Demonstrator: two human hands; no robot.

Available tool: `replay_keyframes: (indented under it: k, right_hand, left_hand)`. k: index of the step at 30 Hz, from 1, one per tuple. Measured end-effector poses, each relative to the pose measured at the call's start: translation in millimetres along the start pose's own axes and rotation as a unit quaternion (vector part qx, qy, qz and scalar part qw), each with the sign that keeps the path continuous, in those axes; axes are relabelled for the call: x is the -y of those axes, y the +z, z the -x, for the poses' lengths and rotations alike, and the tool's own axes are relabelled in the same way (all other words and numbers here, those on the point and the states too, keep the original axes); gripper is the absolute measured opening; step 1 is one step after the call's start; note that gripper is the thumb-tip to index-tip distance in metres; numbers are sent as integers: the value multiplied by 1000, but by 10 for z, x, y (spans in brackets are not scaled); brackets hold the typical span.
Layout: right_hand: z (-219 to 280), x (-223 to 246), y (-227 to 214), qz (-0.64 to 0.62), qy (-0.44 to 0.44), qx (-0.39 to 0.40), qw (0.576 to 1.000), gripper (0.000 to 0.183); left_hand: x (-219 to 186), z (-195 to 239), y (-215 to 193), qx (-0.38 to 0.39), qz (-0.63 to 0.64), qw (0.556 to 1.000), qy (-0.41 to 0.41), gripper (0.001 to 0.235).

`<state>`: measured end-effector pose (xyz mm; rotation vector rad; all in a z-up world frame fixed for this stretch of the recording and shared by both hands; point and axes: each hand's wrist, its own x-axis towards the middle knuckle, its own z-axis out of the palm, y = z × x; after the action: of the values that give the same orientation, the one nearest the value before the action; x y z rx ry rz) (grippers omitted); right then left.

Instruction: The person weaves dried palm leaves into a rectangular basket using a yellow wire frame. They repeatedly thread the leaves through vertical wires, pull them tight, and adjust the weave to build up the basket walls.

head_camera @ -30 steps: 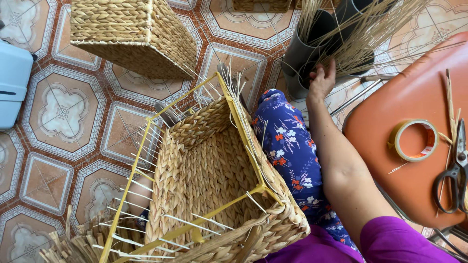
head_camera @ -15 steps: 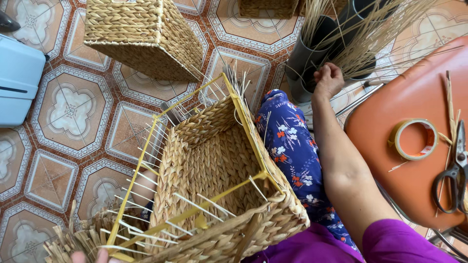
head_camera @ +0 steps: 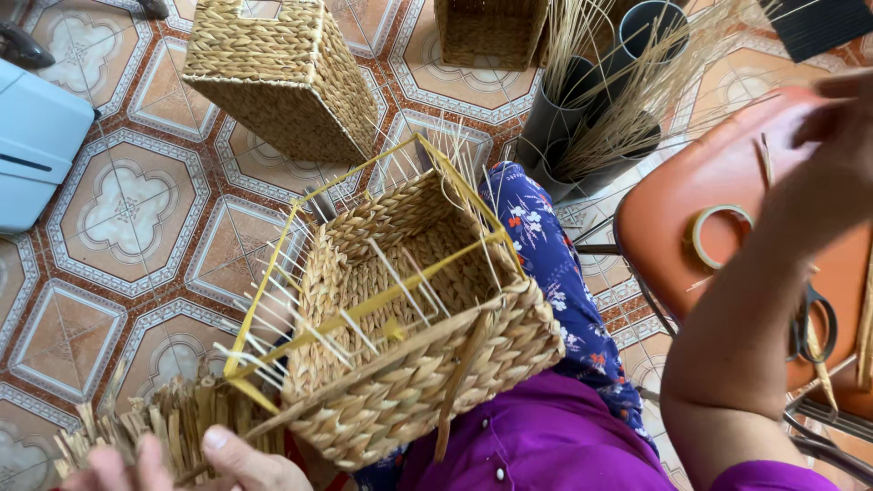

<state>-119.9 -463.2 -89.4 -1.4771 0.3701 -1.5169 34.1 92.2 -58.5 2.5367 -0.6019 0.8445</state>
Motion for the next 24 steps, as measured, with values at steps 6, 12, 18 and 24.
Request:
replay_keyframes:
  k: [6, 12, 18, 24]
  right_hand:
    - [471, 811, -300, -31, 16, 31, 999, 9]
    - [955, 1087, -356, -107, 86, 91, 986, 13]
    - [1227, 1106, -474, -197, 159, 108, 961, 17]
    - [993, 1062, -262, -422, 229, 79, 873, 20]
  left_hand:
    - [-547, -411, -323, 408, 289, 851, 161, 51]
    - [-1072, -296, -567, 26, 145, 983, 109, 30]
    - [-442, -84, -1150, -21, 147, 987, 55, 29]
    - [-1052, -377, -1087, 111, 275, 948, 113, 59]
